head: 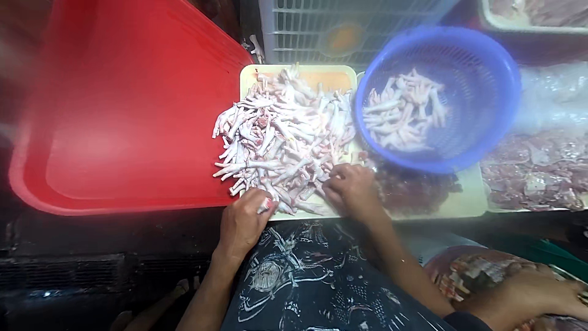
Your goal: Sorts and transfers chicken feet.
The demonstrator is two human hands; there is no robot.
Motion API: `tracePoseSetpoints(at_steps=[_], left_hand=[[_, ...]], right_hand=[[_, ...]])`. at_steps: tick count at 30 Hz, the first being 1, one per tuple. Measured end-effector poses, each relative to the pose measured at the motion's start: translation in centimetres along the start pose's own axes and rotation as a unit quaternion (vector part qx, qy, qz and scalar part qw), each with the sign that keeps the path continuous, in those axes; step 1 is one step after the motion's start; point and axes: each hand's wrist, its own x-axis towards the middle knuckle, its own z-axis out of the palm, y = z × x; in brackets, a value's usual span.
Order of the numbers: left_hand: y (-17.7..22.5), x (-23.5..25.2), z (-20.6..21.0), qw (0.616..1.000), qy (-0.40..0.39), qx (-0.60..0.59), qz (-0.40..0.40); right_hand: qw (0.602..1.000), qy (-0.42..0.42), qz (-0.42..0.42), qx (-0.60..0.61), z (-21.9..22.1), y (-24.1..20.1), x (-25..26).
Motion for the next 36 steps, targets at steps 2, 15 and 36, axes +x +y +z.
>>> tracePoseSetpoints(at_steps=[2,15,36], left_hand=[[1.1,0.5,1.4,0.994,-0.050,0.016,0.097],[4.5,4.3,0.8,0.973,-0.175,0.126,0.083],[2.0,6.6,-1.7,0.887,0.070,-0.452,-0.058]], right_hand=[[0.998,0.036,0.044,0.018,-0.1,1.4,-0.4],[0.975,-0.086,0.206,0.002,-0.9,-2.6,-2.2],[0.965,0.062,0.208,0.146,0.1,-0.1,1.9]])
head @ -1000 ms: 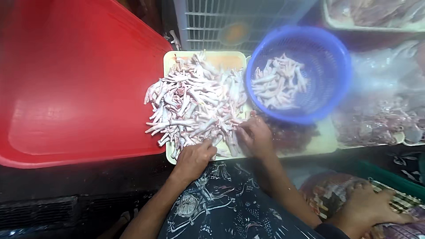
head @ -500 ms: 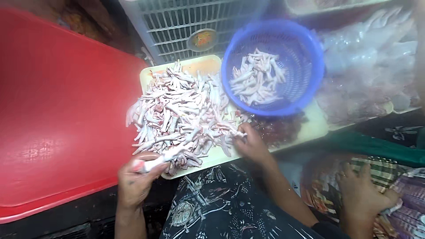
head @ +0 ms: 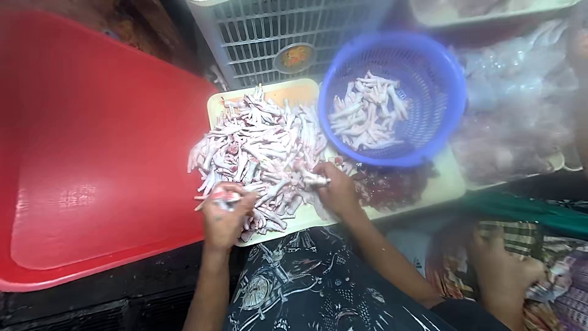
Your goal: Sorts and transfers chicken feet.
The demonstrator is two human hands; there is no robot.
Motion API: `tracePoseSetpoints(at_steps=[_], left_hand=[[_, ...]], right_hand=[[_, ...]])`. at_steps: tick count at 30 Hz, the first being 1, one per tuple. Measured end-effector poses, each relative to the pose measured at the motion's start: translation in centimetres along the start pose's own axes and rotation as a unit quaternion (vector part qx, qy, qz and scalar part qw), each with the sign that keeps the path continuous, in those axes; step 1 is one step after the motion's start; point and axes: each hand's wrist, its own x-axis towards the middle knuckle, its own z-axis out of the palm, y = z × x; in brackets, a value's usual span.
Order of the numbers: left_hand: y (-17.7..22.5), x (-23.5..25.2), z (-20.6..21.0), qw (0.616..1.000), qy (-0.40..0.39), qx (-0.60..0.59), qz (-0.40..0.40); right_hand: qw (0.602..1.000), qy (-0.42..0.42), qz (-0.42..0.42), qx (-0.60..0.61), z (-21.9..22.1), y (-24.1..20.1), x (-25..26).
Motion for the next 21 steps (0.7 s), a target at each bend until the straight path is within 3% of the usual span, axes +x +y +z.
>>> tracePoseSetpoints(at_steps=[1,3,4,5,6,7,10,12,14,18,21], left_hand=[[-0.2,0.4,1.4,0.988,-0.020,0.154,0.013],[-0.3,1.1,4.4,0.895,-0.068,0.440,0.030],[-0.5,1.4,5.7,0.852,-0.085,0.516,0.029],[-0.5,1.6,6.3,0.831,-0.092,0.547,0.026],[-0.3,1.9,6.2,0.838,-0.093,0.538,0.023],[0.1,2.2,5.4,0.868,-0.091,0.488,0.016],[0.7,2.1,0.7,0.991,-0.052,0.120,-0.033],[0.8,1.7,-2.6,0.984,-0.051,-0.150,-0.086],[0.7,1.5,-5.1,0.952,-0.051,-0.282,-0.111],[0.1,0.0,-6.9,0.939,0.015,-0.322,-0.116],[-0.1,-0.6,-5.6,0.982,0.070,-0.144,-0.098]], right_hand=[[0.999,0.018,0.033,0.002,-0.1,0.0,0.4],[0.998,0.023,0.056,0.021,-0.2,-0.2,0.9],[0.998,0.024,0.054,0.039,-0.3,-0.4,0.7],[0.997,0.034,0.045,0.056,-0.4,-0.5,0.4],[0.996,0.052,0.024,0.074,-0.5,-0.5,0.0],[0.994,0.072,-0.014,0.085,-0.7,-0.4,-0.5],[0.982,0.039,-0.171,0.065,-1.2,-0.3,-1.7],[0.974,-0.019,-0.224,0.030,-0.5,-0.8,-1.9],[0.973,-0.008,-0.231,0.007,0.5,-1.2,-1.4],[0.963,0.034,-0.266,0.025,1.5,-3.8,0.8],[0.949,0.002,-0.315,-0.022,3.1,-6.3,2.4]])
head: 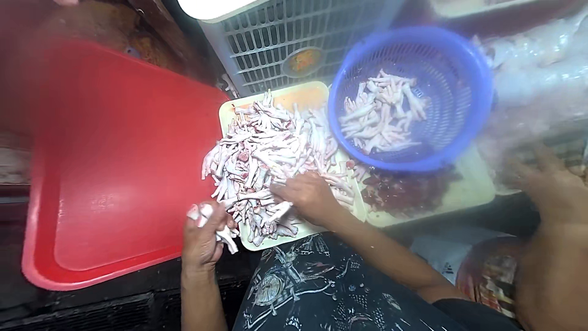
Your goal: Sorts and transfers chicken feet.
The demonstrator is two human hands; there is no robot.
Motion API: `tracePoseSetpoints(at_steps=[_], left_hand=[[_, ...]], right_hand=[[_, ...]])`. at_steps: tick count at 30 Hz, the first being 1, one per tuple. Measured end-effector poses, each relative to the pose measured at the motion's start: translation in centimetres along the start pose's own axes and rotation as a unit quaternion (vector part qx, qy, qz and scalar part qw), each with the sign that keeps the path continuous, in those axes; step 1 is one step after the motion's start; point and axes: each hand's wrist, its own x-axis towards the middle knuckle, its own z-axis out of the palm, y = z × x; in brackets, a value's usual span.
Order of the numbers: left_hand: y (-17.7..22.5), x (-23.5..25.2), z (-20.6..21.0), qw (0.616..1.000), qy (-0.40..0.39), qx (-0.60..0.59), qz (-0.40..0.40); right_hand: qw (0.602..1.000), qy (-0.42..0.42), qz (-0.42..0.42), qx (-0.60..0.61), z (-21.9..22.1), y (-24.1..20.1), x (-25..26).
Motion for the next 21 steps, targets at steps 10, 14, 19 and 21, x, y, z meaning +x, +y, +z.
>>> tracePoseSetpoints(at_steps=[10,14,19,21], left_hand=[[-1.8,-0.8,1.3,0.826,0.011,0.538,0.165],[-1.4,-0.3,1.3,0.860,0.056,0.491,0.126],[-0.4,3.0,4.0,0.812,0.065,0.574,0.083],[0.3,4.2,5.2,0.774,0.029,0.632,0.030]], right_hand=[[0.954,-0.110,0.267,-0.079,-3.4,1.6,3.8],[0.969,-0.093,0.214,-0.078,-4.0,1.7,5.4],[0.984,-0.101,0.131,-0.063,0.2,-0.6,6.2],[0.988,-0.104,0.111,-0.041,-0.1,-0.3,4.8]])
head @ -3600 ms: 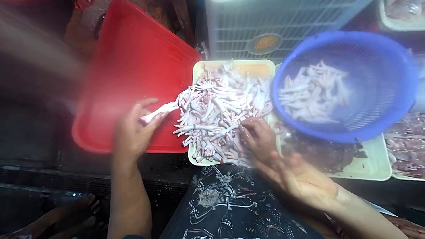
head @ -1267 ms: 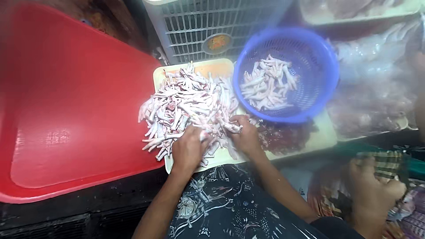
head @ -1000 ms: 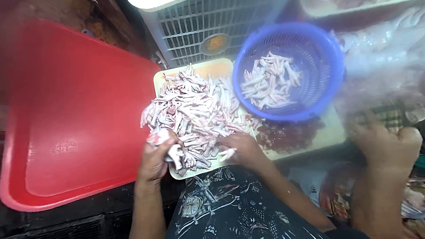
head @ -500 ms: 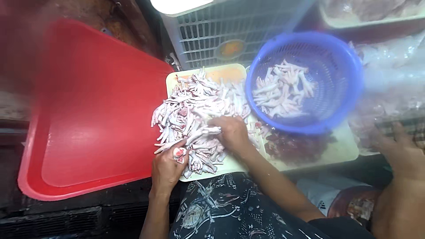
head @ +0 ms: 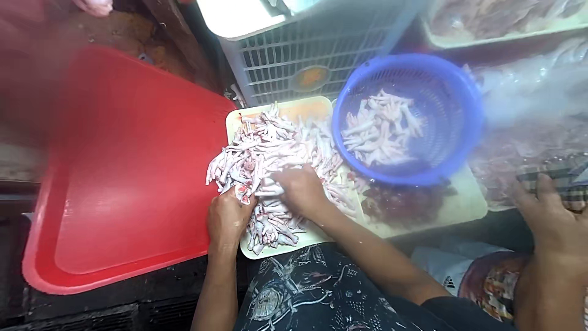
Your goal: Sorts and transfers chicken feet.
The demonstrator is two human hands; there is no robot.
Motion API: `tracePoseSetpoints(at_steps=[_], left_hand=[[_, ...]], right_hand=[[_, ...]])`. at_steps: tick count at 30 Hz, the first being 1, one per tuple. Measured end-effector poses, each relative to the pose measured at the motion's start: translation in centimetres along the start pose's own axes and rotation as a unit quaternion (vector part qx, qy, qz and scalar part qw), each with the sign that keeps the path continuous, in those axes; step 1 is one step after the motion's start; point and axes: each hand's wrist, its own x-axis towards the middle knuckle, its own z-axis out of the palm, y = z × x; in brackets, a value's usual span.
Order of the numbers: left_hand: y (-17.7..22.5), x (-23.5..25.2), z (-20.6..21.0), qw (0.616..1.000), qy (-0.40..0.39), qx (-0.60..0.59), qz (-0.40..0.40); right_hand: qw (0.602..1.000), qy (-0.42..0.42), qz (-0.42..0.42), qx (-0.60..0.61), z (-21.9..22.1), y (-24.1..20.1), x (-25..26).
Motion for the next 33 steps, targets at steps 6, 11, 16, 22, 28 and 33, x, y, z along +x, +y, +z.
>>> tracePoseSetpoints(at_steps=[6,11,16,22,28,33], left_hand=[[-0.2,0.4,0.2,0.999,-0.028,0.015,0.003],[-0.2,-1.7,-2.0,0.913,-0.060,-0.402,0.035],[2.5,-2.4,-1.4,0.840,-0.160,-0.513,0.073],[4.1,-3.2,0.5,0.883,-0.144,-0.428,0.129],[2.7,-2.5,0.7,0.719,-0.182,-0.671,0.001],[4.7,-2.0,1.4,0.693,-0.206,-0.691,-0.028]], right_hand=[[0.989,0.067,0.024,0.130,-2.3,4.0,-4.4],[0.929,0.121,0.148,0.317,-6.3,4.1,-4.1],[0.828,-0.045,0.167,0.533,-5.5,1.4,-3.7],[0.831,0.051,0.111,0.543,-4.4,0.7,-4.9],[0.759,0.124,0.271,0.579,-6.6,3.2,-5.7],[0.774,0.037,0.181,0.606,-5.6,2.6,-5.7]])
